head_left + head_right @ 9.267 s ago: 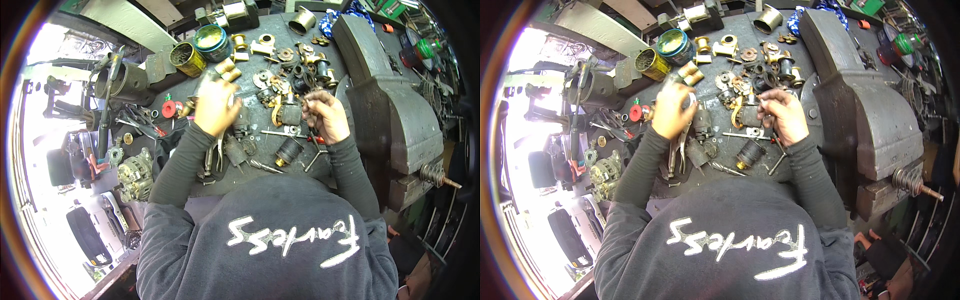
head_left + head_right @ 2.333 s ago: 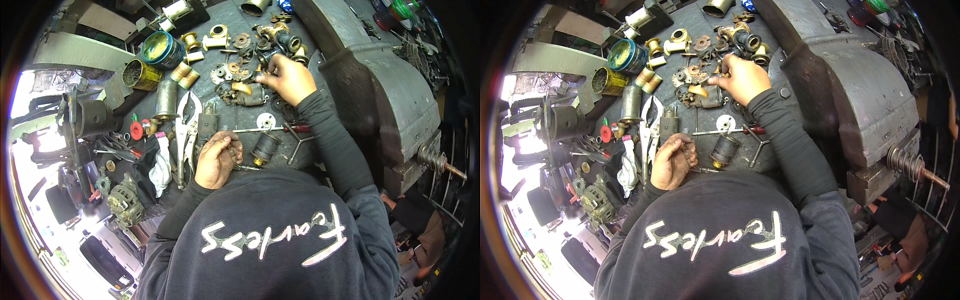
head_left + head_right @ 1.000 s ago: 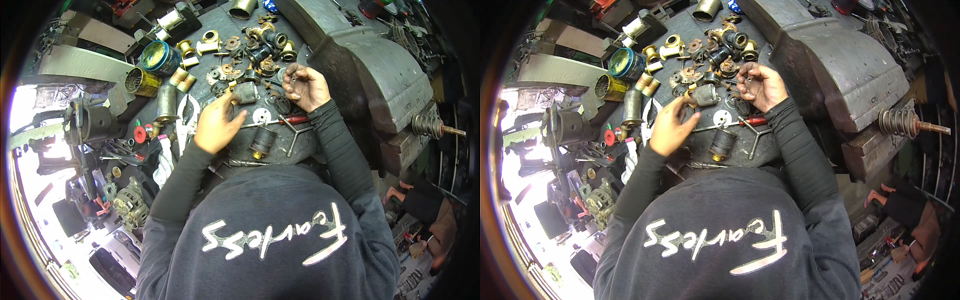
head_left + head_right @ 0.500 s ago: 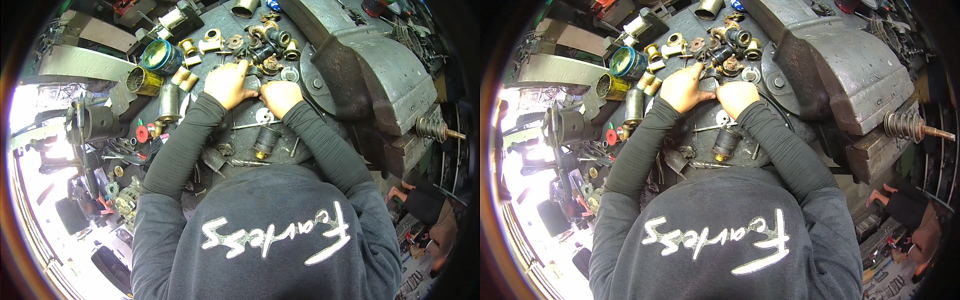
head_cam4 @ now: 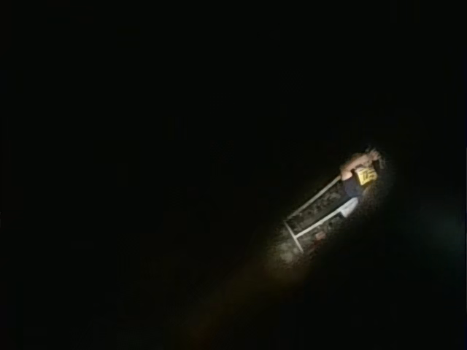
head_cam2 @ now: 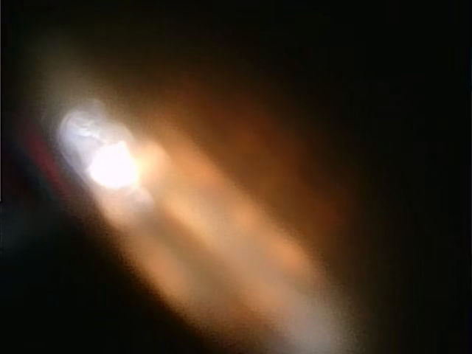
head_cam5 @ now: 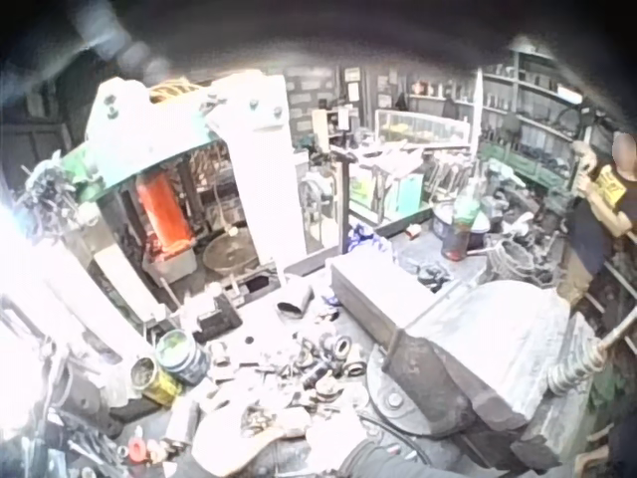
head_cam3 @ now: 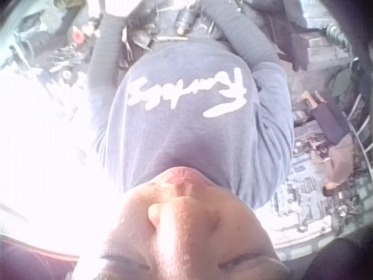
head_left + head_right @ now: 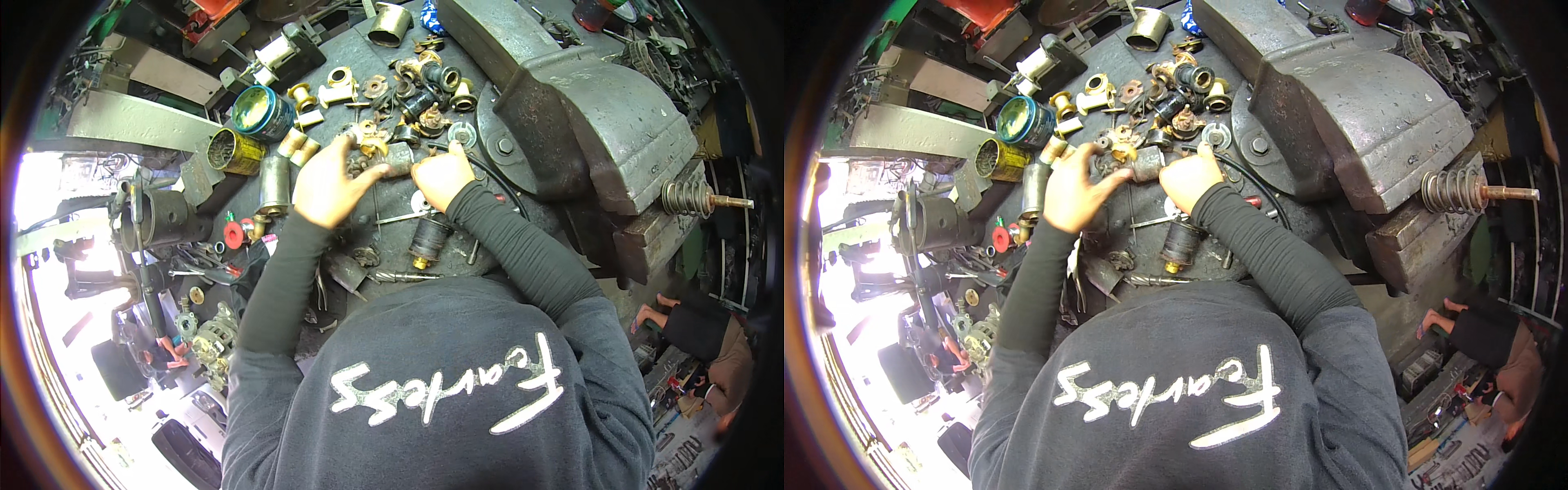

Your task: The person uses a T-handle wrench to tighten a bolt inside a cylindrical metal part held in a bench vise. They then remove the part, place it on the workbench, and handle several small metal components and tools.

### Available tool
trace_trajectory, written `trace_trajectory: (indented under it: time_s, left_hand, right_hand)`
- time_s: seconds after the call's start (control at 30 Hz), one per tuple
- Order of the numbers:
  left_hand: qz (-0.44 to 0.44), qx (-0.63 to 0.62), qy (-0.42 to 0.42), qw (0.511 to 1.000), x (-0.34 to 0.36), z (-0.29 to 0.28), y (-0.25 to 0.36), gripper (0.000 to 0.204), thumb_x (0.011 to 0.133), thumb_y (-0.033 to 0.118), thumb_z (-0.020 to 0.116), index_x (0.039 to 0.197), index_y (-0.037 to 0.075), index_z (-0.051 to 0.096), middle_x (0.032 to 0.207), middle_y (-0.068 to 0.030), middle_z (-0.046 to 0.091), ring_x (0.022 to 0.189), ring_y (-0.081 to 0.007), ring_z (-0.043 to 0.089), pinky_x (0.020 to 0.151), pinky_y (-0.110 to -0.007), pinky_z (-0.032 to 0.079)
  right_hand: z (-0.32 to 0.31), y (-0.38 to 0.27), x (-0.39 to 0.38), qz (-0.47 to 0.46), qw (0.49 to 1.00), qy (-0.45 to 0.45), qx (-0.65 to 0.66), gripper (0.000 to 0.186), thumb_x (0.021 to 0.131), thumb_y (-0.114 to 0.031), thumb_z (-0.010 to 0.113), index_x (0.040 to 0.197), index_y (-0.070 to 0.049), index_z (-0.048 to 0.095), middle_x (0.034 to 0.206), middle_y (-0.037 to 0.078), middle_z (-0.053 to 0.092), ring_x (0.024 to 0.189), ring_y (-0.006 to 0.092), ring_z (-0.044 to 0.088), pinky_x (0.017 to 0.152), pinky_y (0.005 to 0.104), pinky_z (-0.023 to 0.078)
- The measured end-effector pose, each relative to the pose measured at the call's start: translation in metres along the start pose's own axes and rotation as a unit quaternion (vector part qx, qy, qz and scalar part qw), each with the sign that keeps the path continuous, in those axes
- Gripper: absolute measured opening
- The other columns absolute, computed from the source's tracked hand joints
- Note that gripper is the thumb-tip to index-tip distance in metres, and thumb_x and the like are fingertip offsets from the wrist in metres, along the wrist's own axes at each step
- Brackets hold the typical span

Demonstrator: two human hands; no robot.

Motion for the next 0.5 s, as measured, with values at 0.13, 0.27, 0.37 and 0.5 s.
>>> trace_trajectory:
  time_s: [0.13, 0.27, 0.37, 0.5]
  left_hand:
    - [-0.217, -0.411, 0.019, 0.885, -0.051, -0.007, -0.058, 0.027, 0.088, 0.031, 0.065, 0.094, 0.006, 0.057, 0.062, 0.0003, 0.042, 0.052, -0.0109, 0.038, 0.047, -0.027, 0.032]
    - [-0.323, -0.726, 0.04, 0.605, -0.12, 0.021, -0.045, 0.02, 0.094, 0.029, 0.054, 0.093, 0.009, 0.055, 0.064, 0.0036, 0.036, 0.055, -0.0085, 0.033, 0.05, -0.026, 0.029]
    - [-0.355, -0.724, -0.017, 0.591, -0.151, 0.034, -0.013, 0.018, 0.095, 0.021, 0.053, 0.098, 0.003, 0.053, 0.064, -0.0004, 0.036, 0.056, -0.0117, 0.036, 0.052, -0.027, 0.033]
    - [-0.348, -0.7, -0.091, 0.618, -0.171, 0.049, 0.031, 0.019, 0.094, 0.019, 0.053, 0.103, 0.002, 0.052, 0.066, -0.0025, 0.039, 0.059, -0.013, 0.04, 0.055, -0.029, 0.038]
  right_hand:
    - [-0.011, 0.008, -0.006, 0.005, 0.998, 0.049, 0.032, 0.008, 0.077, -0.017, 0.06, 0.081, -0.01, 0.062, 0.069, 0.006, 0.063, 0.068, 0.024, 0.065, 0.079, 0.0498, 0.04]
    - [-0.087, 0.015, -0.042, 0.008, 0.925, 0.213, 0.315, 0.01, 0.077, -0.014, 0.061, 0.08, -0.006, 0.057, 0.066, 0.008, 0.058, 0.059, 0.0246, 0.058, 0.063, 0.0326, 0.04]
    - [-0.094, 0.032, -0.083, 0.06, 0.691, 0.174, 0.699, 0.008, 0.078, -0.008, 0.051, 0.082, -0.002, 0.055, 0.071, 0.005, 0.049, 0.06, 0.0151, 0.046, 0.058, 0.0305, 0.04]
    - [-0.079, 0.016, -0.134, 0.024, 0.164, 0.038, 0.985, 0.025, 0.083, -0.023, 0.042, 0.088, -0.002, 0.056, 0.068, 0.005, 0.045, 0.058, 0.0169, 0.042, 0.054, 0.0308, 0.035]
Point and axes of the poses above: each hand's wrist, its own x-axis towards the middle knuckle, its own z-axis out of the palm, y = z × x, the point moved 9 cm from there along x, towards the middle knuckle
